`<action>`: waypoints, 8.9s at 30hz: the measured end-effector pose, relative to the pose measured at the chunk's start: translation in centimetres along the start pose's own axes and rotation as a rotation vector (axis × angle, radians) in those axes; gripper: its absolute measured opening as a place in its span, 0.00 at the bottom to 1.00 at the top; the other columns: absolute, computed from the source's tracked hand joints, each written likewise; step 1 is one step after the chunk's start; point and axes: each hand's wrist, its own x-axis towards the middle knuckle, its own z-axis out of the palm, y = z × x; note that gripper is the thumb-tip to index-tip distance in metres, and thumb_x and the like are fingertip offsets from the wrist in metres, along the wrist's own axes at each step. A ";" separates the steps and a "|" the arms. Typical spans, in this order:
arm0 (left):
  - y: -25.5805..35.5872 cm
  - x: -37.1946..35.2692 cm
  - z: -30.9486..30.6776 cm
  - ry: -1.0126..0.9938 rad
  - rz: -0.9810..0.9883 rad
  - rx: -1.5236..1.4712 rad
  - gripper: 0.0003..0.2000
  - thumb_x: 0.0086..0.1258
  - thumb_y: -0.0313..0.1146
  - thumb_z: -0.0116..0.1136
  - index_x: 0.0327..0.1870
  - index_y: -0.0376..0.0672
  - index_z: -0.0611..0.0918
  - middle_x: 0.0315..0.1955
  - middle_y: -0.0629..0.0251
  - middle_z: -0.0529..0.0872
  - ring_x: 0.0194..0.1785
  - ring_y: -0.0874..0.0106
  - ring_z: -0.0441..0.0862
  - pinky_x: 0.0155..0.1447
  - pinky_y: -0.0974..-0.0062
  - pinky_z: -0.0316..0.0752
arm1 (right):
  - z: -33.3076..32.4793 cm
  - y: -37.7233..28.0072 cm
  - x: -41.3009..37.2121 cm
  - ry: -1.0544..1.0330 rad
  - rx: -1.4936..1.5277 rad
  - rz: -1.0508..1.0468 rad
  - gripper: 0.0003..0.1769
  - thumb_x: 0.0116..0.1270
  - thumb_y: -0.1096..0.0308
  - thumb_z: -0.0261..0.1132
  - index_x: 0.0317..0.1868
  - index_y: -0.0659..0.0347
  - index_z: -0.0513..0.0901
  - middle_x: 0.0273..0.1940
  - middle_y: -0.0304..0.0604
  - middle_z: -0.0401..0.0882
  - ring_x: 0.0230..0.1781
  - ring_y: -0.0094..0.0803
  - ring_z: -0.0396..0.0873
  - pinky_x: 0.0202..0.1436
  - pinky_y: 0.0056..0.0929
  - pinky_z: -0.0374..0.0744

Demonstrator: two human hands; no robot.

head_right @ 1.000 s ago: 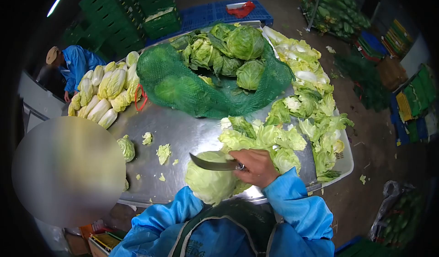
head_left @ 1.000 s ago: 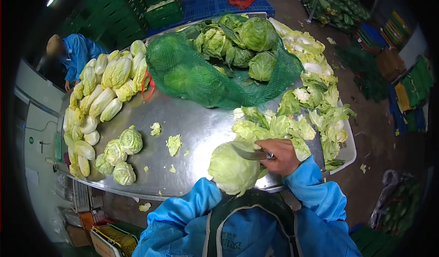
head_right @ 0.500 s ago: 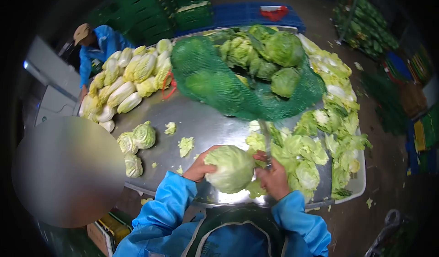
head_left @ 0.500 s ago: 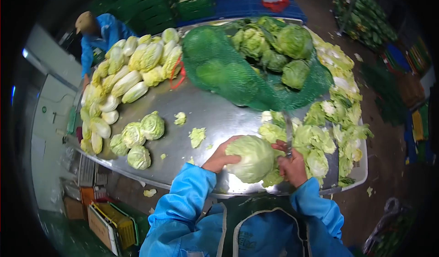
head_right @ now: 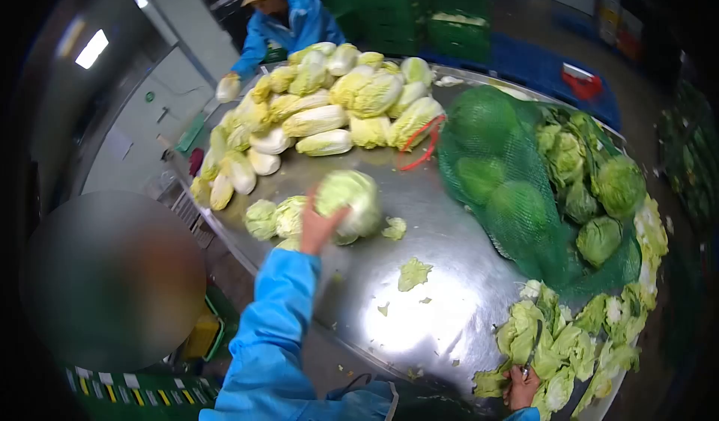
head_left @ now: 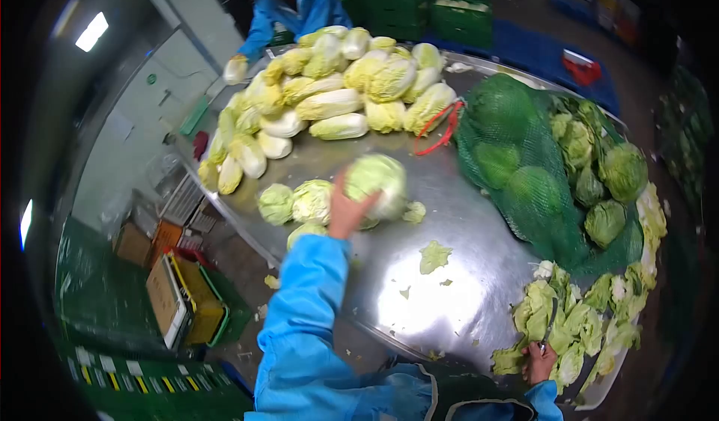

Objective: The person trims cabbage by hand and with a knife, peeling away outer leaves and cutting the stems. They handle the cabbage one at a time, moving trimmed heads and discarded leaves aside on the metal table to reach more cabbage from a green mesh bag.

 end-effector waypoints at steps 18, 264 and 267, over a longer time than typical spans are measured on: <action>-16.8 18.7 -0.2 -0.100 0.217 1.084 0.48 0.46 0.41 0.73 0.71 0.46 0.59 0.66 0.41 0.59 0.67 0.45 0.61 0.69 0.55 0.60 | -5.0 3.6 3.5 0.110 -0.117 0.251 0.21 0.60 0.50 0.70 0.38 0.62 0.83 0.21 0.38 0.80 0.14 0.22 0.69 0.18 0.24 0.68; 13.0 -31.6 23.4 -1.178 0.198 -0.146 0.52 0.46 0.34 0.78 0.69 0.32 0.54 0.60 0.49 0.65 0.64 0.60 0.66 0.66 0.65 0.67 | -8.7 -2.6 -0.6 0.014 -0.325 -0.529 0.27 0.66 0.66 0.64 0.61 0.69 0.69 0.53 0.59 0.76 0.52 0.49 0.77 0.56 0.34 0.74; 12.6 -34.1 24.6 -1.099 -0.192 -0.480 0.53 0.44 0.33 0.79 0.69 0.30 0.53 0.60 0.48 0.64 0.63 0.62 0.67 0.65 0.65 0.68 | -9.4 -2.3 -0.6 -0.124 -0.193 -0.398 0.31 0.66 0.63 0.63 0.65 0.69 0.66 0.58 0.61 0.73 0.57 0.50 0.74 0.60 0.36 0.72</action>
